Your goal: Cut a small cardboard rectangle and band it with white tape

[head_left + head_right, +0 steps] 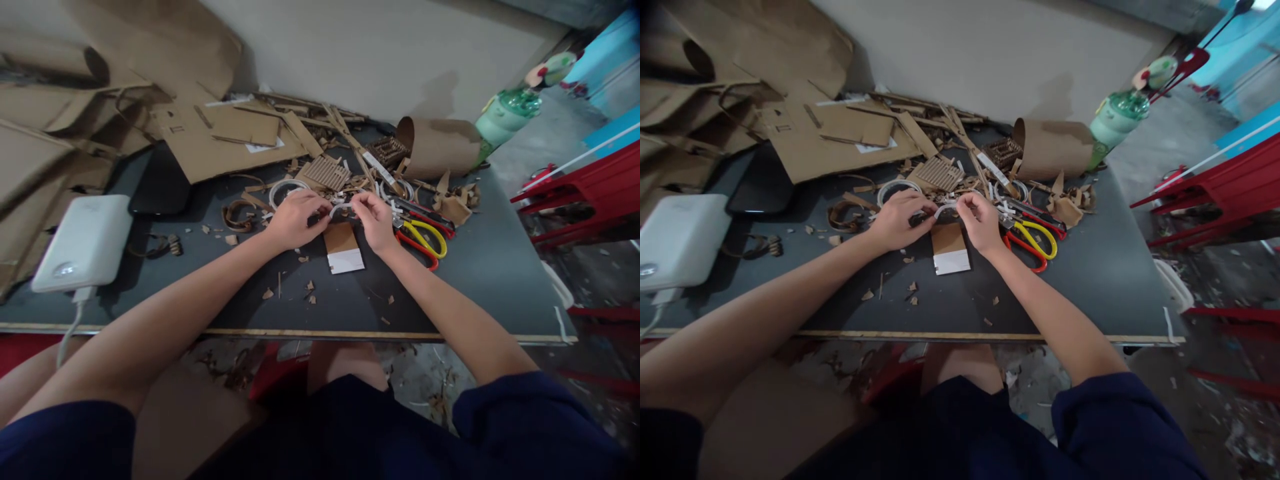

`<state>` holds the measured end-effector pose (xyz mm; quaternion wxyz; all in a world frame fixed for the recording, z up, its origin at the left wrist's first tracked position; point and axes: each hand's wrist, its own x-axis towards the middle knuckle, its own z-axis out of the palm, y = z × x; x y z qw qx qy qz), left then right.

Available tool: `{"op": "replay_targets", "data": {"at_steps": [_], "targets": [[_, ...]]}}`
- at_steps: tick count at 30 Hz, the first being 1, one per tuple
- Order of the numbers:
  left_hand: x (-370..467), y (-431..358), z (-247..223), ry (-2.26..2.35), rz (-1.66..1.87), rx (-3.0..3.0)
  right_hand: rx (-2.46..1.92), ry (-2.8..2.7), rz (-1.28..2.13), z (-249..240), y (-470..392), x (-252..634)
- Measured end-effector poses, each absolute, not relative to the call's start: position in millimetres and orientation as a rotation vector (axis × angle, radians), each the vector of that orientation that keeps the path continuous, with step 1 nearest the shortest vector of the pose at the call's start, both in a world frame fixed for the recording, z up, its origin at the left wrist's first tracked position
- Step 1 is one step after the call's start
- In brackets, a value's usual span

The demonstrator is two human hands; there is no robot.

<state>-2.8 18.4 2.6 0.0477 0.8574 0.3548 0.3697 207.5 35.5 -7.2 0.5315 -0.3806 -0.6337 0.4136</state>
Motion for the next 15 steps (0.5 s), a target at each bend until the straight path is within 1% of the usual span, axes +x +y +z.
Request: {"op": "replay_targets", "data": {"at_steps": [5, 11, 13, 15], "targets": [[-3.9, 19.2, 0.7, 1.106, 1.144, 2.611, -0.847, -1.625, 0.836, -0.4, 24.1, 211.4], [-3.2, 18.8, 0.5, 1.028, 1.202, 2.659, -0.824, -1.784, 0.548, 17.0, 14.9, 219.0], [-2.2, 18.8, 0.4, 0.982, 1.248, 2.678, -0.886, -1.784, 0.552, 19.0, 15.6, 222.7], [-1.3, 19.2, 0.2, 0.943, 1.298, 2.7, -0.965, -1.765, 0.627, 18.0, 17.6, 225.6]]}}
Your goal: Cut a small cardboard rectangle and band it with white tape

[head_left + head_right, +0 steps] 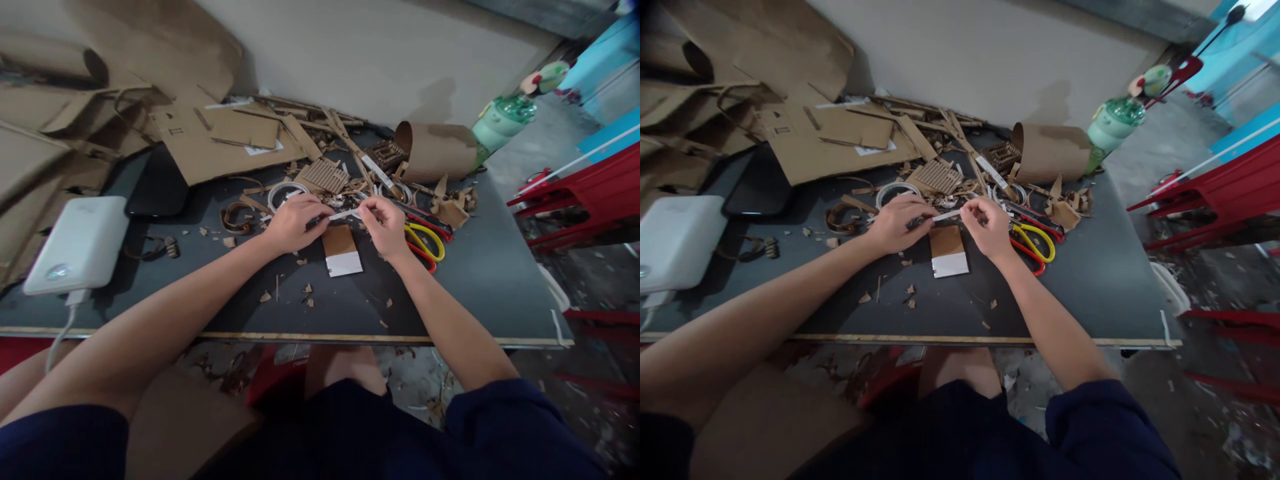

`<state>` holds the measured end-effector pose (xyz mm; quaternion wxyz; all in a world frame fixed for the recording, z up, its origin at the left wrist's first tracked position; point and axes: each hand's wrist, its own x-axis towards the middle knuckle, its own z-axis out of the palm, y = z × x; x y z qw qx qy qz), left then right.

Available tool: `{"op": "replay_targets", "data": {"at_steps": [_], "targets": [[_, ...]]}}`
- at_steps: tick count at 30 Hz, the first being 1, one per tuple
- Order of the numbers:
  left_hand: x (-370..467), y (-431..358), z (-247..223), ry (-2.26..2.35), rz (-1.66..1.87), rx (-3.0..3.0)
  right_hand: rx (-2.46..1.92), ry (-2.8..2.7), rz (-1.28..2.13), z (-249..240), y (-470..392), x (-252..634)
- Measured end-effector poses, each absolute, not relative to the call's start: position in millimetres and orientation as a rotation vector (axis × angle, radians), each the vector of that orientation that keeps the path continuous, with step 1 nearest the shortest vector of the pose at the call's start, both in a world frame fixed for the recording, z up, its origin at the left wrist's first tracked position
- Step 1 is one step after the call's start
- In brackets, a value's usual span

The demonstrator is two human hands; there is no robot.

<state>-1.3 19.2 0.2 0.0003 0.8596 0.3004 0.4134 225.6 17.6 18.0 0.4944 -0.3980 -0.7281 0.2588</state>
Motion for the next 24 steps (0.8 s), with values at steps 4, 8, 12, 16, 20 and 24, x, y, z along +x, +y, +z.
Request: {"op": "replay_targets", "data": {"at_steps": [4, 8, 12, 16, 20, 24], "targets": [[-1.7, 20.9, 0.3, 0.899, 1.377, 2.726, -1.068, -1.719, 0.757, 13.7, 20.1, 226.2], [-3.9, 22.3, 0.2, 0.917, 1.361, 2.728, -1.16, -1.68, 0.81, 15.1, 17.7, 223.4], [-4.8, 22.7, -1.2, 0.942, 1.341, 2.721, -1.227, -1.605, 0.834, 18.7, 16.2, 222.6], [-5.4, 22.6, -1.8, 0.928, 1.361, 2.716, -1.227, -1.502, 0.929, 19.7, 18.7, 223.0], [-6.4, 22.8, -0.3, 0.997, 1.263, 2.688, -1.243, -1.428, 1.048, 17.3, 22.3, 223.6], [-7.3, 23.7, -0.1, 1.077, 1.193, 2.653, -1.301, -1.511, 1.089, 14.1, 23.4, 224.5]]}}
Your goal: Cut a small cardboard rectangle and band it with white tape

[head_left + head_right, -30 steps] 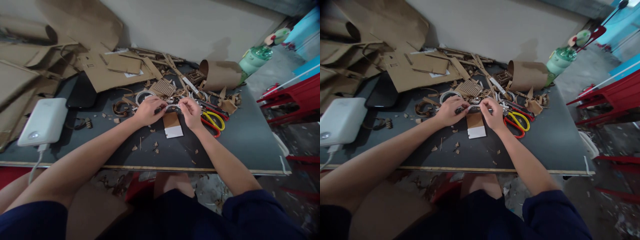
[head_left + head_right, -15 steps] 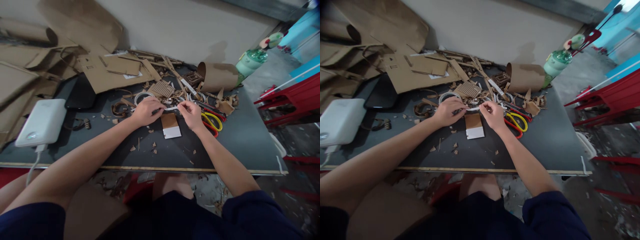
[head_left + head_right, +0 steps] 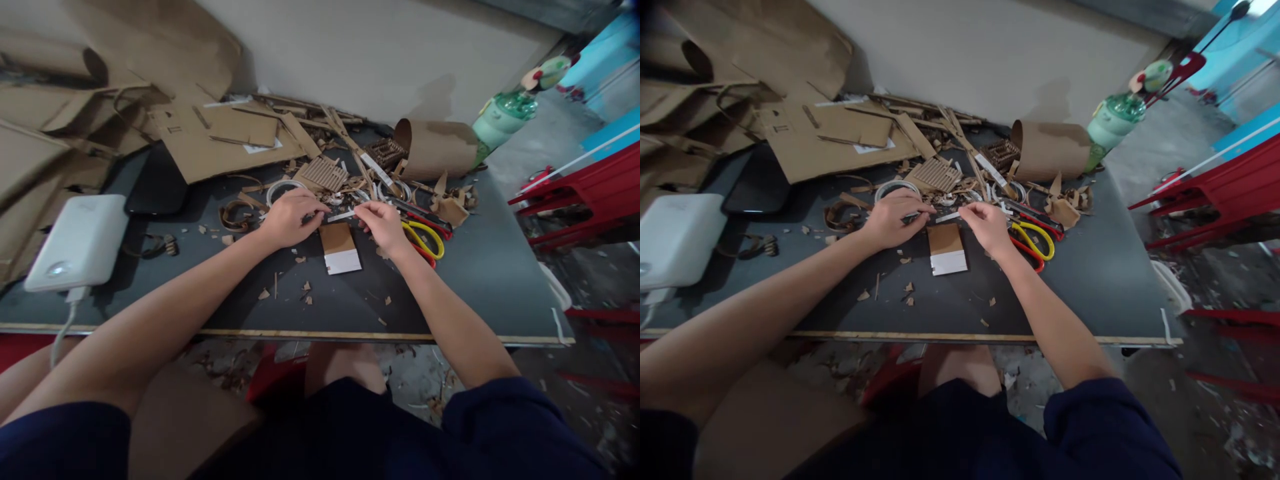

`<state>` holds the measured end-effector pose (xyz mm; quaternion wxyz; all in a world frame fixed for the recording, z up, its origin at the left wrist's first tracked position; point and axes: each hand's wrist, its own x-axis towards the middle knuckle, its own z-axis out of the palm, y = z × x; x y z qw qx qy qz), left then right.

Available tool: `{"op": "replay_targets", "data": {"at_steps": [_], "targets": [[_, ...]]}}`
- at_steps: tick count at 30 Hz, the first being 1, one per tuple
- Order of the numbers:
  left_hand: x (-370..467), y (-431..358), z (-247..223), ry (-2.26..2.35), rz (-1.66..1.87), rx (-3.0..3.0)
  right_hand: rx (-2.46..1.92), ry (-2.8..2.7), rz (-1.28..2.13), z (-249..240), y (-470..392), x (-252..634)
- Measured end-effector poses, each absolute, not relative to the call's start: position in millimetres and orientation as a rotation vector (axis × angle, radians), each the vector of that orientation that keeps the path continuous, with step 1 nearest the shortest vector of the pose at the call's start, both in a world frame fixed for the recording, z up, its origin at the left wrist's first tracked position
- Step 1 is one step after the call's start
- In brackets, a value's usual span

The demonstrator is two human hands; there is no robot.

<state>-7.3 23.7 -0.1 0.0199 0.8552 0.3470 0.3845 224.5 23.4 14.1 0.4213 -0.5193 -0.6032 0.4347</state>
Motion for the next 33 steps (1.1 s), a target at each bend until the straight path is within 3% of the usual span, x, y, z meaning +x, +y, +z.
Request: {"op": "replay_targets", "data": {"at_steps": [15, 33], "targets": [[-12.7, 25.4, 3.6, 1.002, 1.202, 2.667, -1.234, -1.665, 0.901, 12.2, 20.0, 220.5], [-15.3, 32.9, 5.1, 1.084, 1.046, 2.494, -1.144, -1.584, 0.971, 5.8, 23.4, 215.5]]}}
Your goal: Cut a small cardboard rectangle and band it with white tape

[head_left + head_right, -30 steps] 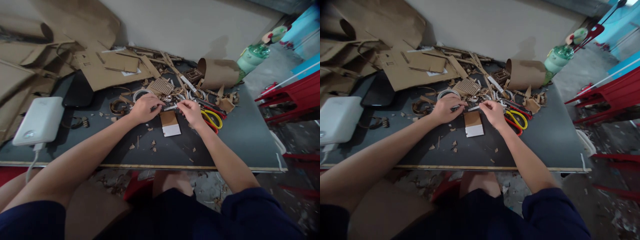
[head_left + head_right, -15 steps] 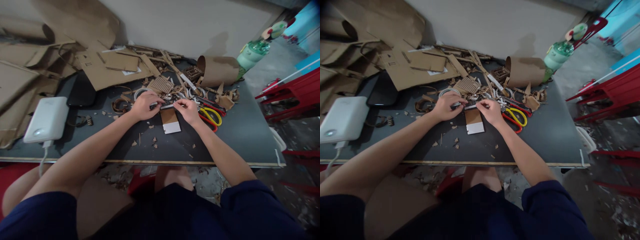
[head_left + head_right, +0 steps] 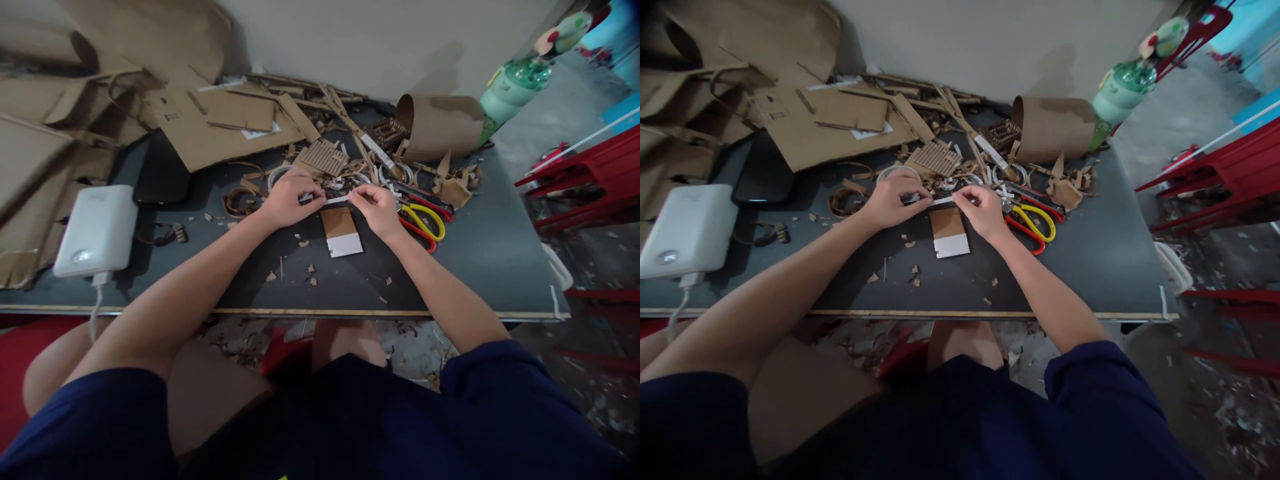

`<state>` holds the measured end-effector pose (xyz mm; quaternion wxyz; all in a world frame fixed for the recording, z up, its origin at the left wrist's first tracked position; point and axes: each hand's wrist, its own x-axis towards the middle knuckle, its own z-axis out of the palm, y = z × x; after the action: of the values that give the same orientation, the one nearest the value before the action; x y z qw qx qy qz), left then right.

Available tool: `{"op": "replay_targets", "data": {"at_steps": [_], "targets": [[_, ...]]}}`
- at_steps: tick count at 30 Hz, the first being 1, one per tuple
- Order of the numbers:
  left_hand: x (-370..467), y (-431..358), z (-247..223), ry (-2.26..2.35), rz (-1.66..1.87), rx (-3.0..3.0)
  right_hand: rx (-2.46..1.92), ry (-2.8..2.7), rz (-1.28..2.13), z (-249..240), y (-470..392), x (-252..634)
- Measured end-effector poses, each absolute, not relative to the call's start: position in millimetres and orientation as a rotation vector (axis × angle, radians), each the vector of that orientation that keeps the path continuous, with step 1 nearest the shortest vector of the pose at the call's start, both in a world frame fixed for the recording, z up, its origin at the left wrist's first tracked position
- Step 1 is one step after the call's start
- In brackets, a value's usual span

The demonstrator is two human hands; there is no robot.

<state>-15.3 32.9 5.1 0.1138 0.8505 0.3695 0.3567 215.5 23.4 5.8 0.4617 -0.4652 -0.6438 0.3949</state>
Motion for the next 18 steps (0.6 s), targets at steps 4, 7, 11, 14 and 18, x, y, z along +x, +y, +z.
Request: {"op": "replay_targets", "data": {"at_steps": [4, 7, 11, 14, 18], "targets": [[-17.3, 35.2, 6.9, 1.069, 0.987, 2.468, -1.167, -1.607, 0.935, 7.2, 23.3, 217.0], [-18.6, 36.3, 8.4, 1.039, 0.919, 2.483, -1.275, -1.718, 0.768, 9.8, 21.0, 218.8], [-18.9, 37.4, 7.4, 1.003, 0.81, 2.555, -1.35, -1.909, 0.512, 11.2, 18.2, 218.8], [-18.1, 37.4, 6.4, 1.01, 0.75, 2.62, -1.36, -1.98, 0.418, 10.0, 17.7, 217.7], [-16.9, 36.4, 6.4, 1.081, 0.733, 2.664, -1.403, -2.005, 0.351, 9.1, 16.5, 216.4]]}}
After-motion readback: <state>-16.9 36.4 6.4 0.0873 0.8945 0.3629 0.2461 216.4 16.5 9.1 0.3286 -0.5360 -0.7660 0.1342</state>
